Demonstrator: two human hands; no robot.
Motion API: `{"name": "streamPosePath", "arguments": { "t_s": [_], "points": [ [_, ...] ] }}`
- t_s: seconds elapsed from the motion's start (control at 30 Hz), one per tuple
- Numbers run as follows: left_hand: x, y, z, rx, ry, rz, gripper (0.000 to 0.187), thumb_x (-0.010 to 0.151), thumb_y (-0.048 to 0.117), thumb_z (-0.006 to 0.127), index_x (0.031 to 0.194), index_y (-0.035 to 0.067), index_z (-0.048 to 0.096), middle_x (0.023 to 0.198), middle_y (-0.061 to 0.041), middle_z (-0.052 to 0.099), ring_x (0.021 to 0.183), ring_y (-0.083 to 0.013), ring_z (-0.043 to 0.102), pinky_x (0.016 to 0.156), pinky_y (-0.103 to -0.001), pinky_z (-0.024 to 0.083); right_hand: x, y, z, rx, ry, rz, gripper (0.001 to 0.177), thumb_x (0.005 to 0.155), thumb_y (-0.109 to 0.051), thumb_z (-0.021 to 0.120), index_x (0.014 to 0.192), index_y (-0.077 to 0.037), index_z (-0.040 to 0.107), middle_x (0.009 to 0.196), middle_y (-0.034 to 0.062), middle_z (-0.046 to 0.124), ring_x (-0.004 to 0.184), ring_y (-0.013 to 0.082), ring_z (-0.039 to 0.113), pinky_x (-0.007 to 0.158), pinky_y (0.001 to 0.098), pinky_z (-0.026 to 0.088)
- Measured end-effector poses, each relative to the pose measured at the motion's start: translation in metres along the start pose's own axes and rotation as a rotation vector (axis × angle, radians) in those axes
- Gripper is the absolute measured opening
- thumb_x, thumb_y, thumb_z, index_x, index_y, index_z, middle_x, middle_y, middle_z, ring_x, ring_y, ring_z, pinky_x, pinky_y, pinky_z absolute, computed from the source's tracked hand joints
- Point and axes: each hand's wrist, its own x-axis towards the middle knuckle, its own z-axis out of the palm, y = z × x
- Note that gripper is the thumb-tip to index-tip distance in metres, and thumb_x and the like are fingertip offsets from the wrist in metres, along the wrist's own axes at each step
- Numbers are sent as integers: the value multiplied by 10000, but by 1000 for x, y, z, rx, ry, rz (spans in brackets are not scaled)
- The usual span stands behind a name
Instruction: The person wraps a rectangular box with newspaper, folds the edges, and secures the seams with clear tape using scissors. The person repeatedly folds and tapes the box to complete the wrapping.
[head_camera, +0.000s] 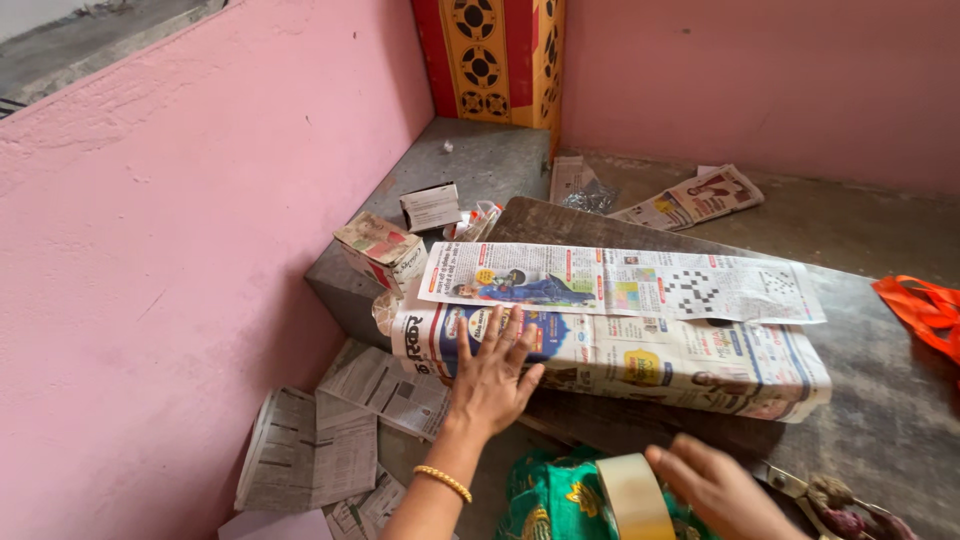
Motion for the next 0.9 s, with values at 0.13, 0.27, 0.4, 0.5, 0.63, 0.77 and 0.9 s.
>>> {"name": "streamPosePath", "arguments": {
  "t_s": [0.13,0.27,0.4,0.5,0.63,0.77,0.9],
  "points": [
    [22,35,17,-38,-17,43,690,1048,586,301,1590,165,229,1686,-83,159,1544,-288,102,1204,-575,-51,-16,35,14,6,-197,134,366,921,-353,706,1048,-15,767,843,35,721,801,92,598,724,289,524],
    [45,60,12,-70,-190,-39,753,1002,611,282,1578,126,268,1662,-73,217,1545,-291,130,1218,-585,-58,-28,33,15,237,-330,5,365,889,-249,756,1168,-16,727,997,24,789,905,97,662,802,280,523],
    [42,85,-30,-369,-208,-130,667,1038,537,330,1516,81,418,1616,-132,369,1523,-304,269,1233,-594,8,-55,22,-1,482,-378,-60,485,854,-214,752,1293,-18,697,1107,66,794,1018,144,709,908,329,549],
    [25,108,-80,-810,-278,-203,604,1016,515,417,1410,83,568,1480,-134,558,1402,-289,492,1175,-473,318,-70,9,-17,520,-303,-97,539,829,-187,764,1331,-12,677,1168,93,794,1092,169,710,965,358,538],
    [-6,140,-134,-905,-256,36,524,929,425,654,1247,9,671,1392,-171,626,1318,-333,571,1102,-409,430,-81,-1,-16,546,-252,-154,509,836,-183,768,1286,35,673,1157,94,780,1062,164,704,936,356,552],
    [-28,158,-150,-790,-70,204,482,893,284,716,1248,-35,651,1373,-218,631,1317,-390,551,1120,-451,418,-83,-3,-6,531,-218,-143,486,821,-184,786,1247,31,691,1124,83,785,1015,140,708,900,335,570],
    [-46,169,-144,-728,-3,159,227,930,110,669,1134,12,677,1297,-161,684,1269,-348,604,1104,-439,471,-86,-5,-2,474,-180,-97,393,838,-192,801,1144,32,700,1019,86,787,926,122,679,837,319,554]
  ]
}}
